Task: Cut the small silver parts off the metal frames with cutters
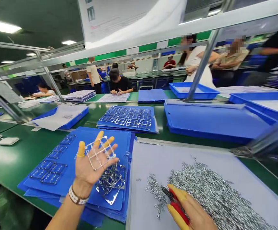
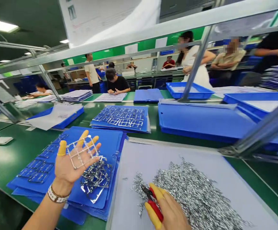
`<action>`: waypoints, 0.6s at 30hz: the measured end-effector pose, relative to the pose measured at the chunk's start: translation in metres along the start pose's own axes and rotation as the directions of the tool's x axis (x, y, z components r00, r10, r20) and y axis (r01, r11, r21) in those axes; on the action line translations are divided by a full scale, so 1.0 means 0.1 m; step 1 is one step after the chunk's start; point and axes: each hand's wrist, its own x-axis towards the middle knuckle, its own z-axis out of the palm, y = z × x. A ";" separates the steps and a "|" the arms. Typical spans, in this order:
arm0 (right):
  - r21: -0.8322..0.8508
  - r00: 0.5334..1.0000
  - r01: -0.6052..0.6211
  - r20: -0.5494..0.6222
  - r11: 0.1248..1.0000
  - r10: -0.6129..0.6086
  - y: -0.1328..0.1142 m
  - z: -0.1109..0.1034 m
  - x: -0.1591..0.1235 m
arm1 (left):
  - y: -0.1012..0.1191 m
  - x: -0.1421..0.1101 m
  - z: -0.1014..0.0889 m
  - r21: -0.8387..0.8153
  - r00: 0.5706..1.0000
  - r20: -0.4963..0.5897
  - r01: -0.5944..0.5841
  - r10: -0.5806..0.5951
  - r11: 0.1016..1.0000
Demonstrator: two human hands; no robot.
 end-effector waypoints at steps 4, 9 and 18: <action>-0.041 0.993 -0.051 -0.110 0.998 0.046 -0.07 -0.16 -0.01 | -0.86 0.17 0.38 -0.159 0.965 0.056 0.264 -0.258 0.951; -0.152 0.989 -0.075 -0.140 0.986 0.054 -0.20 -0.27 -0.03 | -1.63 0.27 0.38 -0.233 0.887 0.012 0.452 -0.462 0.861; -0.302 0.963 -0.194 0.122 0.933 0.239 -0.56 -0.18 0.39 | -1.88 0.26 0.28 -0.177 0.894 -0.161 0.390 -0.418 0.903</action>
